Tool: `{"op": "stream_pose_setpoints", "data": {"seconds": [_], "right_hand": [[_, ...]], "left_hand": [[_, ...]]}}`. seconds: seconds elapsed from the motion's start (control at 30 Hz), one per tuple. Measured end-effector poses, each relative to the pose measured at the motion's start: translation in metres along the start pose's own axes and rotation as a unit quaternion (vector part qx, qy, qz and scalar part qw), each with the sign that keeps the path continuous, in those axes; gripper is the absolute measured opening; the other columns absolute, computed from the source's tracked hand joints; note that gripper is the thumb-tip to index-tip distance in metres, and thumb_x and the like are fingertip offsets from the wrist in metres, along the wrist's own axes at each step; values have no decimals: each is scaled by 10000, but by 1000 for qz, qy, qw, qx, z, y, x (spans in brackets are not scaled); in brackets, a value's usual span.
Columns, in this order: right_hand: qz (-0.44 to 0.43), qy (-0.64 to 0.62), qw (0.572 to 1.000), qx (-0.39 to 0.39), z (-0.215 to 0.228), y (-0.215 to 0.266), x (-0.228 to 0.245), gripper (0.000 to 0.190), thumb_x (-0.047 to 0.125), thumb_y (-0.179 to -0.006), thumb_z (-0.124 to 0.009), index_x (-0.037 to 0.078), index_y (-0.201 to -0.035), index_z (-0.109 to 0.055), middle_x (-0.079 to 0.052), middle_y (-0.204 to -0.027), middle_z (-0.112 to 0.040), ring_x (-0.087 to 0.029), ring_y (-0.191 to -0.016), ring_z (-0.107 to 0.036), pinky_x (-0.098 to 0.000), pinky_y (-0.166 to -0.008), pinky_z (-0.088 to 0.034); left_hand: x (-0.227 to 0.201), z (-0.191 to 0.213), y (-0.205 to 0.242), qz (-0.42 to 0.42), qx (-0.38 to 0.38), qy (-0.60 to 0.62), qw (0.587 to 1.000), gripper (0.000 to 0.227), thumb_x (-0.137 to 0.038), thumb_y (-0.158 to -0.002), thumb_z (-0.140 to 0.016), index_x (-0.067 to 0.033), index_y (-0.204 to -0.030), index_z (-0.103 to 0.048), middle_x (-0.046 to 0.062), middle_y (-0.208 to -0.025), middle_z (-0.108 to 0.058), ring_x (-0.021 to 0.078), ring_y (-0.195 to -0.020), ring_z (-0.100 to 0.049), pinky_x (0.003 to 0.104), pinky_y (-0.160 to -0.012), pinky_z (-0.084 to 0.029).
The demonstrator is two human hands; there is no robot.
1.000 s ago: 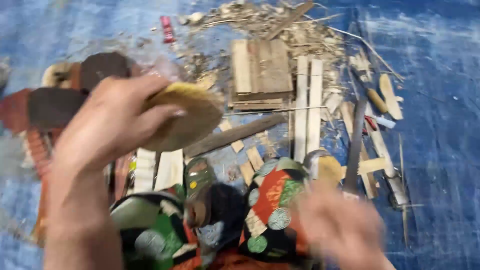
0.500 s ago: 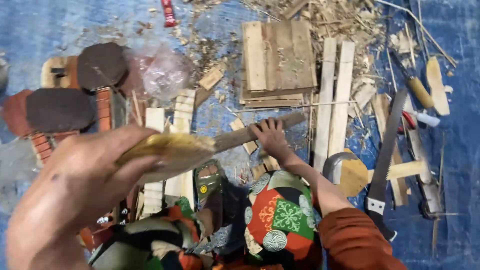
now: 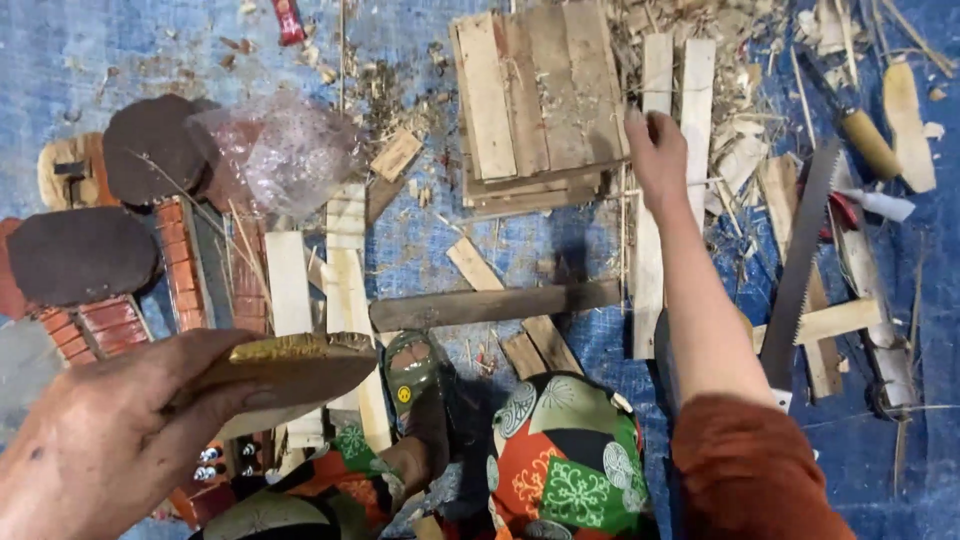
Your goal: Shaping and carving wooden components for an instrument using a hand blade, saw, and hammer on a floor-based workspace.
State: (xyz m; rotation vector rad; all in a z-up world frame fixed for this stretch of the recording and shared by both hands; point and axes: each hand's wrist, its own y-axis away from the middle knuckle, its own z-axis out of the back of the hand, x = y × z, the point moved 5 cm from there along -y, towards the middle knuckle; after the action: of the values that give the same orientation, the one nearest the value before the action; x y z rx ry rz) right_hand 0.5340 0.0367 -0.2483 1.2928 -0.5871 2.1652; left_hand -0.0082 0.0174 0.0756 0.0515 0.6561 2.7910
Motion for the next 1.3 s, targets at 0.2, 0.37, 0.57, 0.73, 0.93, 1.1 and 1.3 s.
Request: {"op": "stream_pose_setpoints", "data": {"seconds": [0.2, 0.37, 0.57, 0.73, 0.93, 1.1, 1.3], "right_hand": [[-196, 61, 973, 101, -50, -41, -5, 736, 549, -945, -662, -75, -1319, -555, -203, -1289, -621, -282, -1164, -614, -358, -1005, -495], [-240, -1, 963, 123, -46, -27, 1, 709, 470, -920, -717, -95, -1325, -580, -180, -1183, -714, -213, -1045, -720, -281, -895, -596], [-150, -71, 986, 6, -44, -22, -37, 512, 416, -878, -744, -43, -1105, -728, -48, -900, -719, -107, -767, -617, -231, -667, -527], [-70, -94, 993, -23, -20, -27, -13, 419, 314, -1054, -793, 67, -754, -639, 49, -704, -508, -77, -641, -402, -232, -578, -387], [-110, -100, 989, 4, -31, -5, -21, 527, 371, -1057, -807, 136, -678, -526, 55, -658, -444, -77, -589, -367, -244, -522, -355], [-148, -64, 984, 77, -58, 49, 13, 357, 362, -1007, -692, 23, -1115, -713, -55, -878, -663, -138, -737, -574, -273, -644, -504], [-181, 48, 968, 166, -77, 50, 18, 751, 482, -955, -621, -124, -1378, -490, -274, -1295, -629, -328, -1143, -667, -383, -947, -547]], "left_hand": [[-19, 16, 3, 62, 51, 8, 997, 405, -344, -796, -761, -313, -1197, -710, -75, -924, -864, 206, -536, -852, 390, -568, -682], [-10, 2, -1, 62, 99, 16, 993, 404, -345, -824, -747, -339, -1225, -696, -89, -978, -861, 206, -593, -871, 424, -605, -690], [2, -3, 7, 50, 92, 50, 993, 459, -392, -812, -760, -355, -1263, -680, -93, -1022, -846, 237, -609, -862, 491, -578, -675], [13, -17, 5, 70, 134, 30, 988, 443, -405, -860, -695, -421, -1296, -620, -149, -1200, -751, 237, -867, -859, 512, -769, -769], [9, -16, 8, 37, 130, 50, 990, 488, -415, -864, -672, -407, -1346, -591, -152, -1175, -768, 239, -702, -868, 538, -636, -749], [-5, -11, 7, -10, 81, 83, 993, 456, -351, -821, -736, -319, -1270, -665, -62, -1049, -819, 233, -543, -851, 500, -490, -719], [-78, -30, -14, -261, 11, 117, 958, 185, -318, -837, -757, -217, -991, -734, -76, -863, -816, 109, -533, -746, 285, -472, -587]]}}
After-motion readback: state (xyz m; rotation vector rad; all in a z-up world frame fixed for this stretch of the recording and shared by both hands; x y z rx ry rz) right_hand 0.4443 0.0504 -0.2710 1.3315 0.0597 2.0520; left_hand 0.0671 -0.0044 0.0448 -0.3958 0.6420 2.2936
